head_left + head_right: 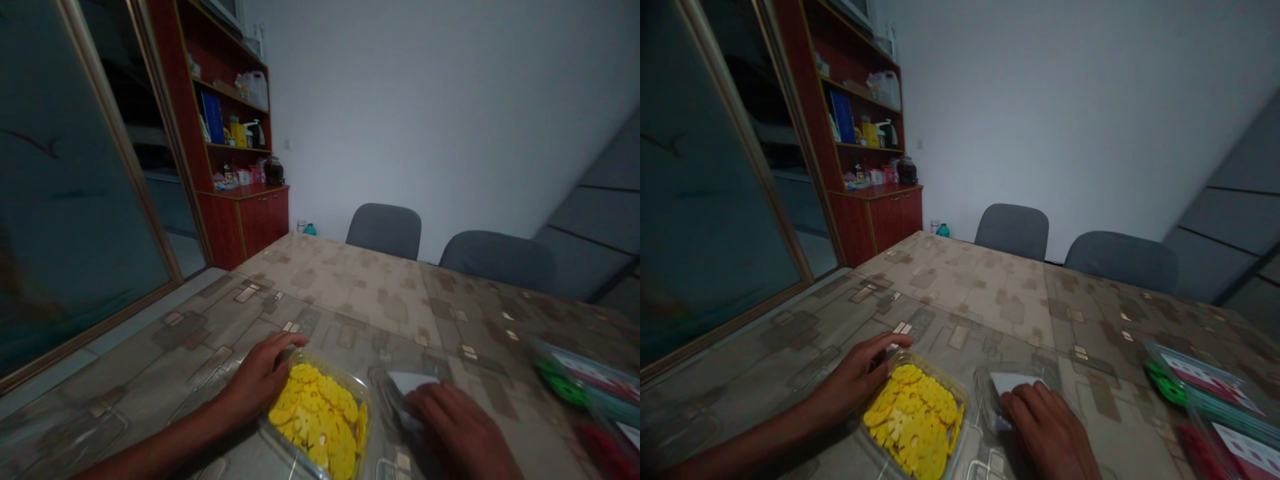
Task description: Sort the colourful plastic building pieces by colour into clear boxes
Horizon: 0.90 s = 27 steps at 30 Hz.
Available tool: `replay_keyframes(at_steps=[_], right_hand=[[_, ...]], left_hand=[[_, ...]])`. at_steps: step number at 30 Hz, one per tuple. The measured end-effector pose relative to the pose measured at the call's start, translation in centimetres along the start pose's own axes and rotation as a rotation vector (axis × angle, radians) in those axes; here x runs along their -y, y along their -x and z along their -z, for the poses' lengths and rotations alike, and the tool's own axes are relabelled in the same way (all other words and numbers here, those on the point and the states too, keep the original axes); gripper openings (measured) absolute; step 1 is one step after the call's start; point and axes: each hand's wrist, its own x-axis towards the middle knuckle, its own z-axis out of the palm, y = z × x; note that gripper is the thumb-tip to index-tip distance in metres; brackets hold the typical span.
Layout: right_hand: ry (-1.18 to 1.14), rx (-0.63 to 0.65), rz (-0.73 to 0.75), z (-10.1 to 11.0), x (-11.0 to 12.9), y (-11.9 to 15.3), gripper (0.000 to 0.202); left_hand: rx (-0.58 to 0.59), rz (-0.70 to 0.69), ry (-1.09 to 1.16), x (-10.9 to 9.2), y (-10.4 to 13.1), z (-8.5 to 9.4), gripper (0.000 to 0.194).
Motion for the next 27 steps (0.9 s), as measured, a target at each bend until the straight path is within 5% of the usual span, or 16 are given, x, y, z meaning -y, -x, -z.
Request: replay_keyframes(at_steps=[7, 11, 17, 23, 27], right_hand=[[-0.036, 0.183, -0.038, -0.6, 0.6, 0.8, 0.024], [-0.060, 0.164, -0.048, -1.2, 1.0, 1.1, 0.030], [-0.039, 0.193, -0.012, -2.0, 0.7, 1.3, 0.028], [0.036, 0.189, -0.070, -2.4, 0.6, 1.2, 0.029], [0.092, 0.118, 0.017, -1.7, -0.2, 0.3, 0.032]], left_hand=[[-0.043, 0.089, 0.081, 0.5, 0.0, 0.2, 0.044], [0.027, 0.146, 0.050, 1.5, 0.0, 0.7, 0.046], [0.081, 0.199, -0.113, 2.5, 0.1, 1.5, 0.020], [0.105, 0.192, -0.151, 2.7, -0.1, 1.7, 0.018], [0.113, 0.226, -0.056, 3.0, -0.4, 1.5, 0.022]])
